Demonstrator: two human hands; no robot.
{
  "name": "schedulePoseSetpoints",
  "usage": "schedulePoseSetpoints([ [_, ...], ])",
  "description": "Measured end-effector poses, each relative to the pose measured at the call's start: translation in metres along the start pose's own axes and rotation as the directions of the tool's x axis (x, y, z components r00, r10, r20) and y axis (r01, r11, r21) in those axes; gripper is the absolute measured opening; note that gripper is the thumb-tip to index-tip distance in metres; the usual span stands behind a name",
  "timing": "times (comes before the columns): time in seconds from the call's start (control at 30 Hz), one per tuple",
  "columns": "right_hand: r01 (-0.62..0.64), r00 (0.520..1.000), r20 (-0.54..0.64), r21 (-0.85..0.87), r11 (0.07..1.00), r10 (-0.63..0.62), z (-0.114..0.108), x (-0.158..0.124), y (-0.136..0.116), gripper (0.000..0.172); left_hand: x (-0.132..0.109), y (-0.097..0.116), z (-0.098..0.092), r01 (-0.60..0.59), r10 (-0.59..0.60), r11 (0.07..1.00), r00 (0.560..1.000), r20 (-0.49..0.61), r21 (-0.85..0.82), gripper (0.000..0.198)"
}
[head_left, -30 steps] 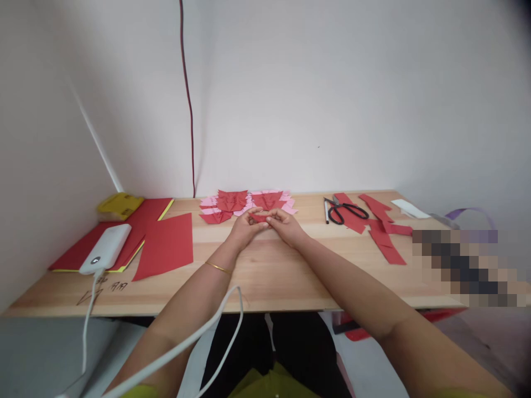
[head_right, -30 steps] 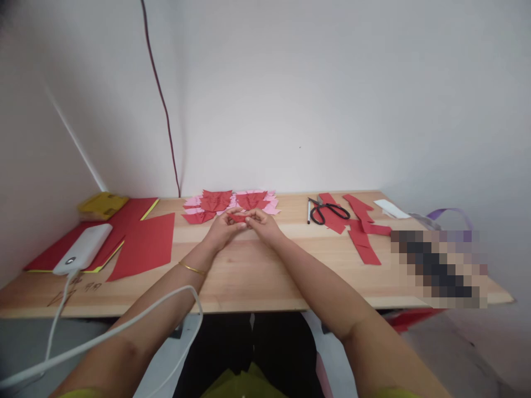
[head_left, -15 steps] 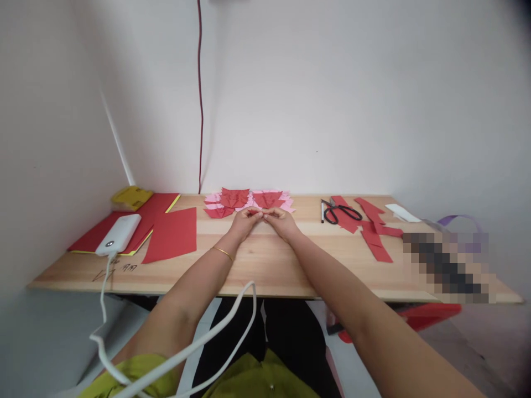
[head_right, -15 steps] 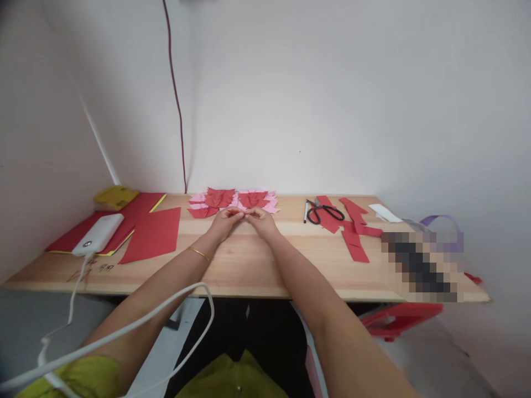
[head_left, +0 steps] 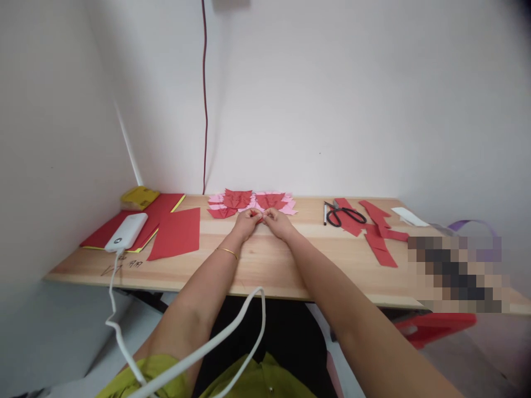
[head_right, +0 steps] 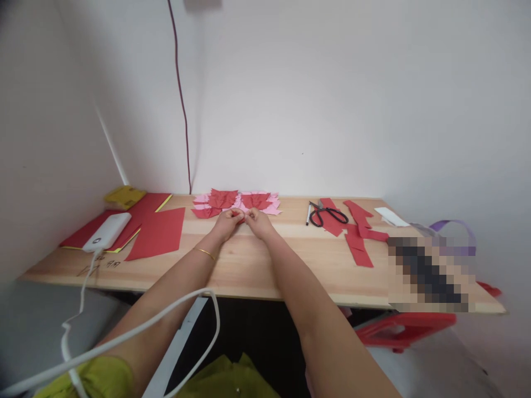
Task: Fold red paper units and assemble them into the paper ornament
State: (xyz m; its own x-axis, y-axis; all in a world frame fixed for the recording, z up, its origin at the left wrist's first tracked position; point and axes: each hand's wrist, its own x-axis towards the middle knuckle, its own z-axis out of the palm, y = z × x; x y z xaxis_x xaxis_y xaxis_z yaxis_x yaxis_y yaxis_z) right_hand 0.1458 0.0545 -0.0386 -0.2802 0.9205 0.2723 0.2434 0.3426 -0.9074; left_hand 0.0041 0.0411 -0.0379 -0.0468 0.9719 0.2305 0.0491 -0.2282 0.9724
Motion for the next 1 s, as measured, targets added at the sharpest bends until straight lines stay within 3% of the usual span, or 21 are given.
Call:
schedulePoseSetpoints([
  [0.2, -0.019, 0.998, 0.052, -0.008, 1.0, 0.019, -0.002, 0.005, 0.002, 0.009, 0.004, -0.001, 0.002, 0.034, -0.033, 0.998, 0.999, -0.043, 0.045, 0.01],
  [0.47, -0.087, 0.99, 0.115, 0.031, 0.996, 0.083, -0.011, 0.007, -0.001, 0.007, 0.008, 0.014, 0.004, 0.109, -0.11, 0.987, 0.994, 0.004, 0.115, 0.013],
  [0.7, -0.023, 0.994, 0.109, 0.069, 0.997, 0.016, -0.011, 0.001, -0.001, 0.01, 0.002, 0.013, 0.001, 0.016, -0.019, 0.979, 1.0, 0.01, 0.205, 0.012],
  [0.87, 0.037, 0.995, 0.08, 0.2, 0.979, -0.054, -0.008, -0.001, 0.004, 0.019, -0.002, 0.012, -0.002, -0.006, 0.002, 0.995, 0.999, 0.04, 0.097, 0.012],
  [1.0, -0.016, 0.995, 0.094, 0.299, 0.954, -0.012, -0.007, 0.0, 0.004, 0.022, -0.001, 0.013, -0.003, 0.07, -0.068, 0.997, 0.997, 0.038, -0.041, 0.016],
])
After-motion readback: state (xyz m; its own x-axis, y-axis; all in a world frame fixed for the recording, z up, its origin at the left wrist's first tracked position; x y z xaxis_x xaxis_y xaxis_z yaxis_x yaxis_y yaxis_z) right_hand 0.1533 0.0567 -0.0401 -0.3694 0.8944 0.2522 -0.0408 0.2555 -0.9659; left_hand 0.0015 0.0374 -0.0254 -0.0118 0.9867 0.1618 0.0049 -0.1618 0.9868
